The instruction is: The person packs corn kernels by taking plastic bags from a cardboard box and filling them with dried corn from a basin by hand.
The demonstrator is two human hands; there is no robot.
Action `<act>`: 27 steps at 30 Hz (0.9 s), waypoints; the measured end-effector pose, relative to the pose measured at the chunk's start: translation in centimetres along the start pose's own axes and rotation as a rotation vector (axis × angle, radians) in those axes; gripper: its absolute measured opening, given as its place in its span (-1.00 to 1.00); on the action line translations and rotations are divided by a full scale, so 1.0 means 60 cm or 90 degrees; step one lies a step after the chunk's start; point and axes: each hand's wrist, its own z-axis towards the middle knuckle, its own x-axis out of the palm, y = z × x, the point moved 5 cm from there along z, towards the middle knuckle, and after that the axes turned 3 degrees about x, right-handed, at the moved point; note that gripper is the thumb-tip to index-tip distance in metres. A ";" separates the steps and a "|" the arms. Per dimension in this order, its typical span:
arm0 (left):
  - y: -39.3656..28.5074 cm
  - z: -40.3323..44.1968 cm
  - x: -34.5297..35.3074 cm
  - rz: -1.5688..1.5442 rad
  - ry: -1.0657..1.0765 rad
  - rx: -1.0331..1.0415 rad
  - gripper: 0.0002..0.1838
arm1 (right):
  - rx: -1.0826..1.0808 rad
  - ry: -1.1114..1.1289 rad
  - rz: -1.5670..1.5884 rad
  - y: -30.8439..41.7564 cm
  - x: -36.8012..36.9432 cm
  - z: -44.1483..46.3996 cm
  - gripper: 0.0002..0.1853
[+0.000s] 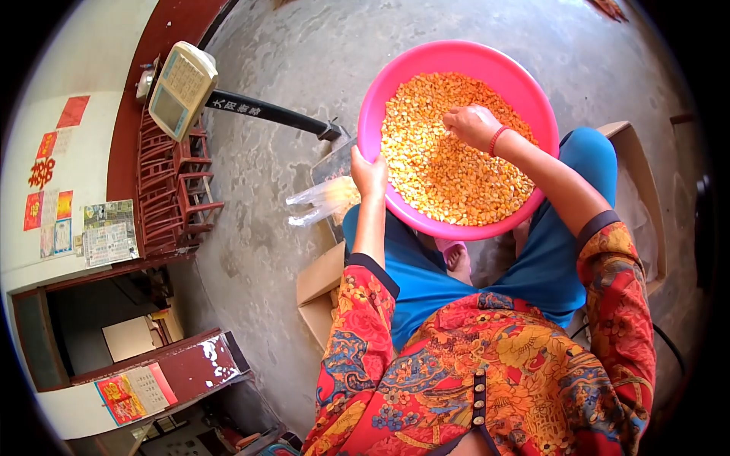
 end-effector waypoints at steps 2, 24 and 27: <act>-0.004 -0.001 0.000 0.000 -0.001 0.005 -0.77 | 0.043 -0.009 0.023 0.000 -0.004 0.000 -0.89; -0.003 -0.001 -0.001 0.013 -0.001 -0.019 -0.78 | 0.003 -0.110 0.158 -0.026 -0.036 0.009 -0.92; -0.004 -0.001 -0.001 0.013 -0.001 -0.020 -0.78 | 0.010 -0.102 0.121 -0.016 -0.011 -0.003 -0.88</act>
